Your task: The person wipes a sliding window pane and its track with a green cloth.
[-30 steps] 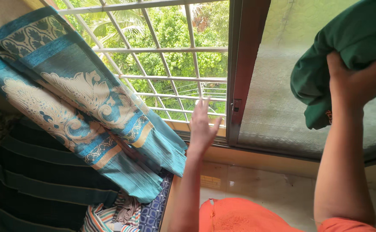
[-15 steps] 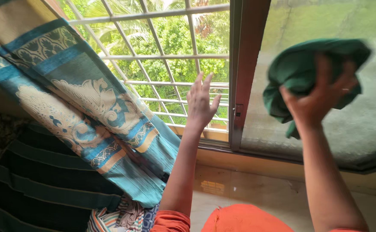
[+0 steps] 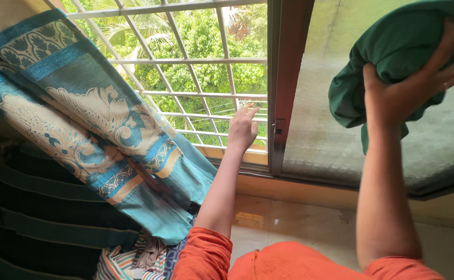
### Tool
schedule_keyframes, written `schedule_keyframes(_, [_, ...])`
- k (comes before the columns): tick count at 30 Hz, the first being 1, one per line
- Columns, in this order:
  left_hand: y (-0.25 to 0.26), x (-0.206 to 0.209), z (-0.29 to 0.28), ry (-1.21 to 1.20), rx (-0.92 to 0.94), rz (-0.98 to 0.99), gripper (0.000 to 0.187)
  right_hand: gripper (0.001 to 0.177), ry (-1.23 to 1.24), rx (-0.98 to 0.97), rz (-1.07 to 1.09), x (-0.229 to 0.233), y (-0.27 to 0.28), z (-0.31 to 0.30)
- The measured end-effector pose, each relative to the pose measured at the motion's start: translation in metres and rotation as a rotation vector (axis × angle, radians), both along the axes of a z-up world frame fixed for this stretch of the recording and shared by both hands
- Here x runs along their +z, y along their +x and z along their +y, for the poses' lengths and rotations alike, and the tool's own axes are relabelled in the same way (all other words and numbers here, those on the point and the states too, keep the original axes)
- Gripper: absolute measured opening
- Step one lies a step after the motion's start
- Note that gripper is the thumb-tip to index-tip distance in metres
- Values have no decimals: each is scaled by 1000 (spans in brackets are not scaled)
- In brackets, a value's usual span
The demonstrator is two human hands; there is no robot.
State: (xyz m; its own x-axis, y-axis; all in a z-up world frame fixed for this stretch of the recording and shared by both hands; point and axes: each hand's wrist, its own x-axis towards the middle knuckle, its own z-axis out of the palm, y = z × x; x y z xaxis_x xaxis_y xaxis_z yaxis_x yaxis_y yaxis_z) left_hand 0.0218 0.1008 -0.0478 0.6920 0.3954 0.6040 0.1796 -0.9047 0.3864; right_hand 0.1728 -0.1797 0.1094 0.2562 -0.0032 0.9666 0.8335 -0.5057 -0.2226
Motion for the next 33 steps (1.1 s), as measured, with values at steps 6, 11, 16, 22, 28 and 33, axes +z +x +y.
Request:
schedule_keyframes(6, [11,15,-8,80,113,-73,50,97,-73,99,60,3,-29,60])
schedule_keyframes(11, [21,44,-6,261,120,78,64,89,-142,98,125,-6,-41,39])
schedule_keyframes(16, [44,40,4,309,265,521,69,97,-122,10,126,2,-8,1])
schedule_keyframes(22, [77,33,5,401,404,677,52,99,-90,34,45,11,-22,27])
schedule_keyframes(28, [86,19,2,408,419,652,47,92,-86,-31,279,8,-48,15])
schedule_keyframes(33, [79,46,-11,454,410,853,45,102,-18,-113,-75,45,4,27])
